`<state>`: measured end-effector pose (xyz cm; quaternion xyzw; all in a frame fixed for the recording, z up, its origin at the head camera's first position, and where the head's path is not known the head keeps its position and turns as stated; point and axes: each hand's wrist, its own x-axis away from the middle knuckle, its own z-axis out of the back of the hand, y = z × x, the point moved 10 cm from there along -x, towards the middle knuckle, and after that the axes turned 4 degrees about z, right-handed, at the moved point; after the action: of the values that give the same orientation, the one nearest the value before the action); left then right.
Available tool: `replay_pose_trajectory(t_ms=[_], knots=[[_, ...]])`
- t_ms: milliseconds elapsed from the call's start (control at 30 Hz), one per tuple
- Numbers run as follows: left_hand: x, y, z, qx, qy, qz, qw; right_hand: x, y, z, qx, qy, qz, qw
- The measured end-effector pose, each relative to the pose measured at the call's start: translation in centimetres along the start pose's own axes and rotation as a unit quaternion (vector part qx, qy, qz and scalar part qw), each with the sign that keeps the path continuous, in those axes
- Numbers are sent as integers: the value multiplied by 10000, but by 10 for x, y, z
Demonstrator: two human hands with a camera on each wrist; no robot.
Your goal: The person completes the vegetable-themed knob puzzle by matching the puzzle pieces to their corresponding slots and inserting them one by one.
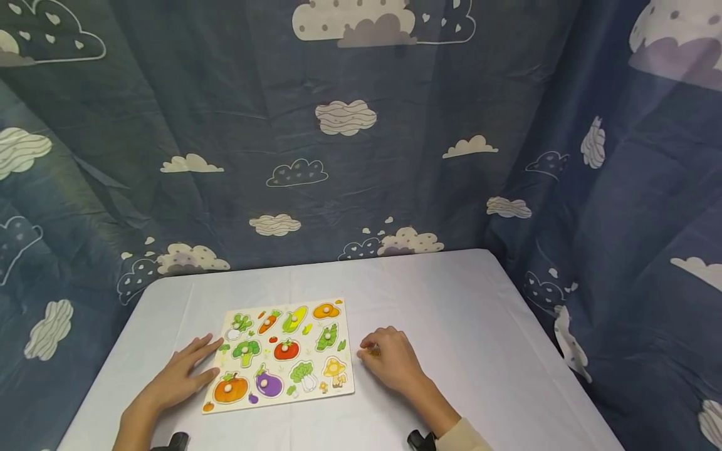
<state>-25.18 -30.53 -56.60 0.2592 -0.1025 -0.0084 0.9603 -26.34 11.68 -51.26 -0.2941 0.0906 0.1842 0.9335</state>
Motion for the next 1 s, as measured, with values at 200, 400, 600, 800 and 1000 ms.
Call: replay_pose_trajectory(t_ms=[200,400,600,800,1000], knots=[[0,-2,-2,-95,-9,-9,10000,13,19,5,167,-147,-211,9995],[1,-1,-1,-90,4,-32,10000,23,32,7,183,-331,-289,9989],[3,1,1,-117,28,26,9999,28,39,6,121,-446,-346,9983],[1,2,1,-100,93,-45,9999,32,42,7,147,-480,-401,9979],[1,2,1,-73,40,-58,9999,37,44,7,204,-650,-504,9964]])
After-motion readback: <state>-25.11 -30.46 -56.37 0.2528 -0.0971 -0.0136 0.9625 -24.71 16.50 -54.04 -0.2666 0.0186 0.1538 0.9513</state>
